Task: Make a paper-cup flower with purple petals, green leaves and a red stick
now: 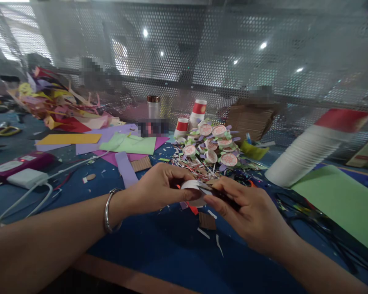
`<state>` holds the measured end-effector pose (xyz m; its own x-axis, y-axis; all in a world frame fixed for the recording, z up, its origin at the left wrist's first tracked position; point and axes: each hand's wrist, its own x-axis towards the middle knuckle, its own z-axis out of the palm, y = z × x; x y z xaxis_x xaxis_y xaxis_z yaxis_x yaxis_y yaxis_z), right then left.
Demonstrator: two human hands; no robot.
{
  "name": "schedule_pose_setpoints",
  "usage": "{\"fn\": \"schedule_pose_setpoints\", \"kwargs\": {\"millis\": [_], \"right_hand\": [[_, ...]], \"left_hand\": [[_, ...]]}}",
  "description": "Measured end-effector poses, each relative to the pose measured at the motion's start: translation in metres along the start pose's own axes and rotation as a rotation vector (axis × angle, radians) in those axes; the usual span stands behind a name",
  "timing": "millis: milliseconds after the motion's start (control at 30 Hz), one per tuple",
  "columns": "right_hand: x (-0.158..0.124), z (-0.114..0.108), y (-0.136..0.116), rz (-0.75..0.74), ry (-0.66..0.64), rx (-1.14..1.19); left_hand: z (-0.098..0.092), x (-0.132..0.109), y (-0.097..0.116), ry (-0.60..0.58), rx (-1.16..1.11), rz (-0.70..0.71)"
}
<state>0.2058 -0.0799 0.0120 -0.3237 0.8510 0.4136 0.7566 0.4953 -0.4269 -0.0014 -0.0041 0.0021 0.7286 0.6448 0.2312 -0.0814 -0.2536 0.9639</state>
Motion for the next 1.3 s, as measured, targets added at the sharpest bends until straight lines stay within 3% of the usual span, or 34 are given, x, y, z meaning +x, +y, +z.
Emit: {"fn": "schedule_pose_setpoints", "kwargs": {"millis": [600,1033,1300], "right_hand": [[0.0002,0.0039,0.0018,0.045,-0.025,0.056],[0.0004,0.0063,0.0030,0.040,-0.019,0.049],[0.0026,0.0052,0.0041,0.113,-0.045,0.095]], "left_hand": [[-0.0060,0.0025,-0.0007,-0.063,-0.084,-0.063],[-0.0038,0.0012,-0.0026,-0.039,-0.021,-0.040],[-0.0036,0.0033,-0.0022,-0.021,-0.057,-0.059]]}}
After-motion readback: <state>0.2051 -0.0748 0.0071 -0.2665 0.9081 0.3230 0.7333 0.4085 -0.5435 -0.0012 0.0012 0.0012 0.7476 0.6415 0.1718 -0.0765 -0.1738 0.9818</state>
